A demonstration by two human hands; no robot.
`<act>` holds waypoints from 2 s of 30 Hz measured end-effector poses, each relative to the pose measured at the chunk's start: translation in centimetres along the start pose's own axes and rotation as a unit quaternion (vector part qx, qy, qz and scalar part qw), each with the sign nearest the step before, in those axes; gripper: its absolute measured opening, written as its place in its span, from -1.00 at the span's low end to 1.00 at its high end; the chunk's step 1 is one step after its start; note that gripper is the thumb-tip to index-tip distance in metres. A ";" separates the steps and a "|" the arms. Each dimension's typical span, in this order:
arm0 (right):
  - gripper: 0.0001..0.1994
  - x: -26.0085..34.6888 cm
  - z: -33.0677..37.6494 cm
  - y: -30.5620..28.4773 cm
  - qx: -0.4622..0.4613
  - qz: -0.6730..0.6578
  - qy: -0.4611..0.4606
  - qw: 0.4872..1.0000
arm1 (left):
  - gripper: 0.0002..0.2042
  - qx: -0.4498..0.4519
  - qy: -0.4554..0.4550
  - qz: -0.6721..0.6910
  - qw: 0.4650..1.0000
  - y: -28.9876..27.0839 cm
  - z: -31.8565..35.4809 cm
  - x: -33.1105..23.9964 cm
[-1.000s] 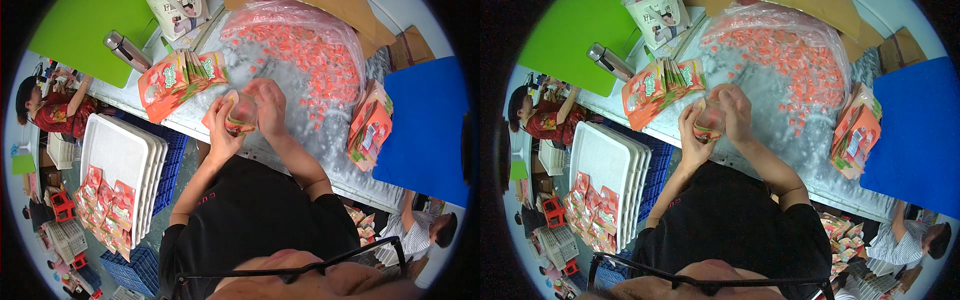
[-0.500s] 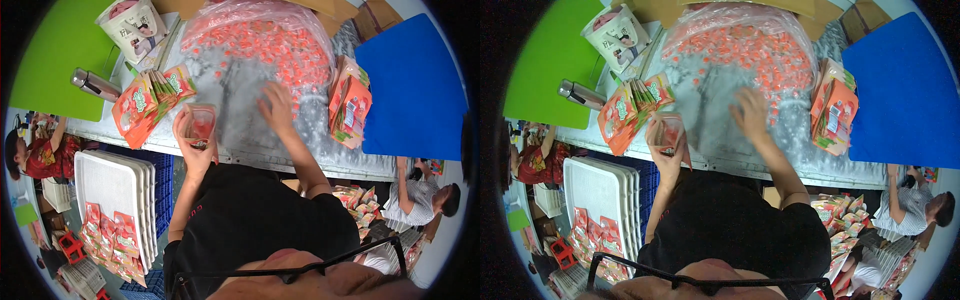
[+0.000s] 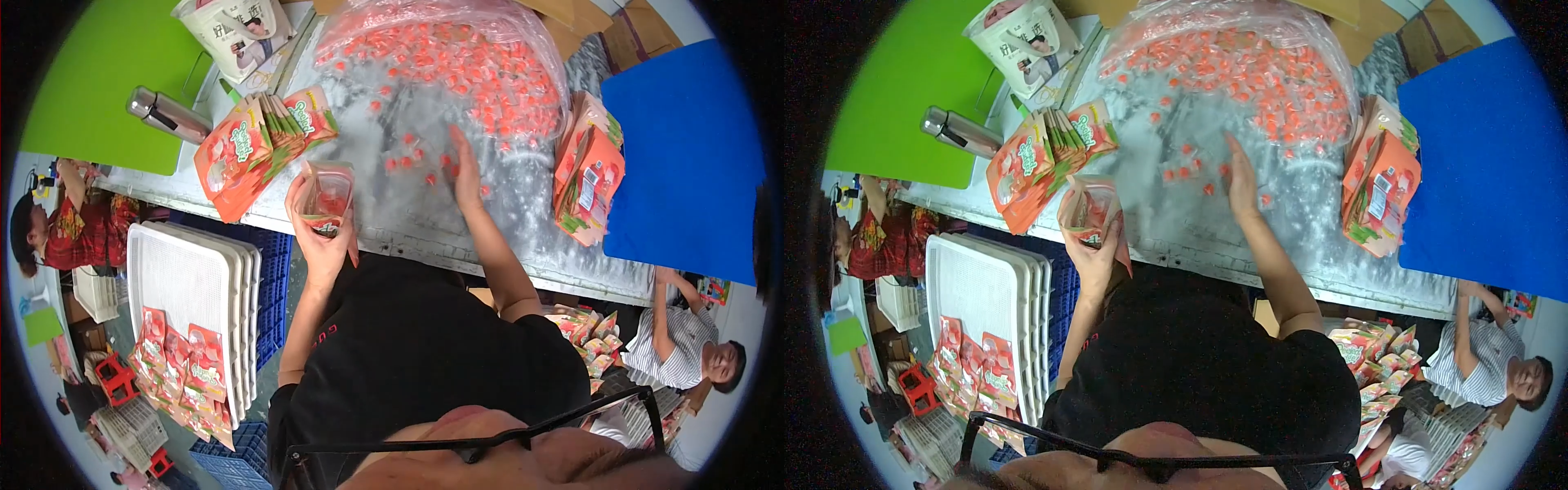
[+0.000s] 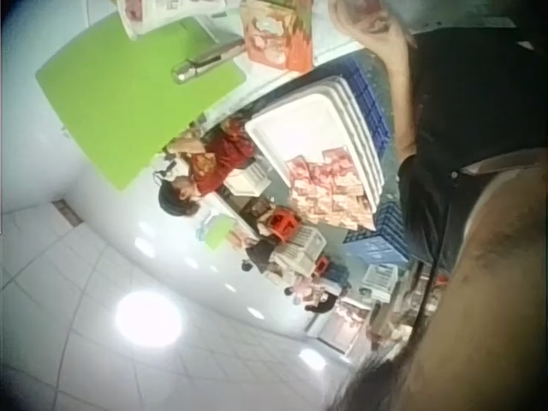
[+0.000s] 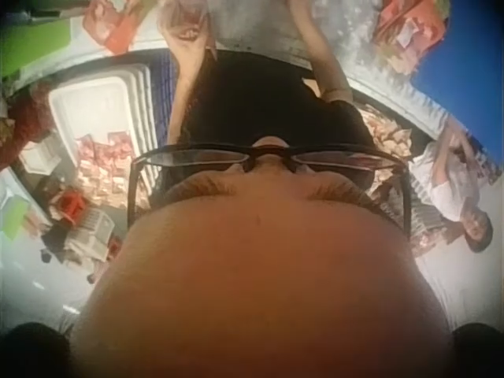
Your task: Packaging individual candies into plastic bags and organizing them into trays.
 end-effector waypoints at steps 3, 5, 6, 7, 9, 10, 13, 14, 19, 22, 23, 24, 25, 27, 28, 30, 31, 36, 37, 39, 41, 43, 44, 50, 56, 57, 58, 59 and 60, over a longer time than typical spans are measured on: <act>-0.50 -0.1 0.0 -1.2 -0.029 -0.061 0.013 0.998 | -0.26 -0.015 -0.003 -0.004 1.000 -0.7 -0.2 0.4; -0.44 0.2 0.6 -0.3 0.019 0.036 -0.053 0.998 | -0.26 -0.019 -0.013 -0.001 1.000 -0.8 -0.1 0.6; -0.41 0.2 0.9 0.2 0.048 0.084 -0.062 0.993 | -0.26 -0.016 -0.012 -0.002 1.000 -0.8 -0.1 0.6; -0.38 0.6 1.3 0.6 0.055 0.134 -0.118 0.982 | -0.26 -0.014 -0.010 -0.003 1.000 -0.8 0.0 0.6; -0.31 1.0 1.8 1.5 0.081 0.243 -0.191 0.948 | -0.25 -0.013 -0.011 -0.008 1.000 -0.9 0.1 0.6; -0.30 0.9 1.9 1.7 0.090 0.224 -0.166 0.956 | -0.25 -0.014 -0.012 -0.011 1.000 -1.0 0.1 0.6; -0.29 0.5 1.5 1.0 0.090 0.176 -0.120 0.973 | -0.25 -0.022 -0.029 -0.001 0.999 -1.4 0.1 0.9; -0.30 0.1 1.4 0.4 0.082 0.158 -0.101 0.979 | -0.25 -0.024 -0.039 0.011 0.999 -1.5 0.2 1.1; -0.38 -2.2 0.9 -2.1 0.034 0.076 -0.050 0.995 | -0.25 -0.023 -0.039 0.004 0.999 -1.5 0.4 1.4; -0.45 -3.6 0.8 -3.3 0.000 0.118 -0.033 0.992 | -0.25 -0.015 -0.024 -0.009 1.000 -1.3 0.4 1.3; -0.45 -4.0 0.7 -3.6 -0.006 0.123 -0.013 0.992 | -0.25 -0.011 -0.018 -0.015 1.000 -1.3 0.3 1.2; -0.46 -4.3 0.5 -4.0 -0.009 0.129 0.012 0.992 | -0.25 -0.014 -0.019 -0.013 1.000 -1.4 0.4 1.2; -0.46 -4.3 0.4 -4.3 -0.016 0.170 -0.008 0.985 | -0.26 -0.016 -0.020 -0.010 1.000 -1.5 0.4 1.2; -0.47 -4.0 0.0 -4.9 -0.024 0.263 -0.030 0.964 | -0.26 -0.019 -0.025 -0.007 0.999 -1.6 0.4 1.2; -0.45 -3.4 0.0 -4.9 -0.036 0.274 -0.064 0.959 | -0.26 -0.020 -0.028 -0.006 0.999 -1.6 0.4 1.2; -0.43 -2.1 0.1 -4.5 -0.062 0.312 -0.117 0.941 | -0.27 -0.020 -0.025 -0.014 0.999 -1.7 0.5 1.2; -0.42 -1.4 0.1 -3.6 -0.035 0.275 -0.146 0.950 | -0.27 -0.020 -0.019 -0.024 0.999 -1.7 0.5 1.2; -0.38 1.5 0.9 0.9 0.094 0.188 -0.220 0.953 | -0.27 -0.020 -0.016 -0.018 0.999 -1.8 0.7 1.2; -0.39 1.7 0.9 1.3 0.106 0.200 -0.222 0.948 | -0.27 -0.022 -0.015 -0.022 0.999 -1.9 0.7 1.2; -0.39 2.0 1.2 1.9 0.128 0.219 -0.253 0.934 | -0.27 -0.028 -0.023 -0.015 0.999 -2.2 0.8 1.2; -0.39 1.8 1.4 2.1 0.146 0.227 -0.245 0.931 | -0.27 -0.033 -0.043 0.008 0.998 -2.3 0.8 1.3; -0.40 1.6 1.8 2.1 0.153 0.221 -0.241 0.933 | -0.26 -0.031 -0.044 0.005 0.999 -2.3 0.8 1.4; -0.40 1.6 2.0 2.1 0.151 0.212 -0.240 0.935 | -0.26 -0.030 -0.044 0.003 0.999 -2.2 0.8 1.5; -0.37 1.1 2.4 2.6 0.160 0.156 -0.215 0.951 | -0.25 -0.020 -0.022 -0.008 1.000 -2.0 0.7 1.5; -0.36 -0.1 -1.4 3.2 0.169 0.041 -0.139 0.975 | -0.24 -0.025 -0.038 0.002 0.999 -2.3 0.8 1.4; -0.35 -0.4 -2.1 3.4 0.181 0.027 -0.103 0.978 | -0.24 -0.023 -0.038 -0.002 0.999 -2.2 0.8 1.4; -0.34 -0.7 -2.7 3.6 0.205 -0.002 -0.067 0.977 | -0.24 -0.022 -0.039 -0.003 0.999 -2.2 0.8 1.3; -0.33 -1.1 -3.2 3.9 0.229 -0.033 -0.011 0.973 | -0.24 -0.020 -0.039 -0.003 0.999 -2.2 0.8 1.3; -0.32 -1.3 -3.5 4.1 0.249 -0.075 0.029 0.965 | -0.24 -0.022 -0.043 0.002 0.999 -2.2 0.8 1.3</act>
Point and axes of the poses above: each hand's wrist, its own z-axis away from the middle knuckle, its own y-axis out of the palm, x = y × z, the point moved 4 cm from there along -z, towards the middle knuckle, and after that the axes turned 9 degrees about -x, right-handed, at the moved point
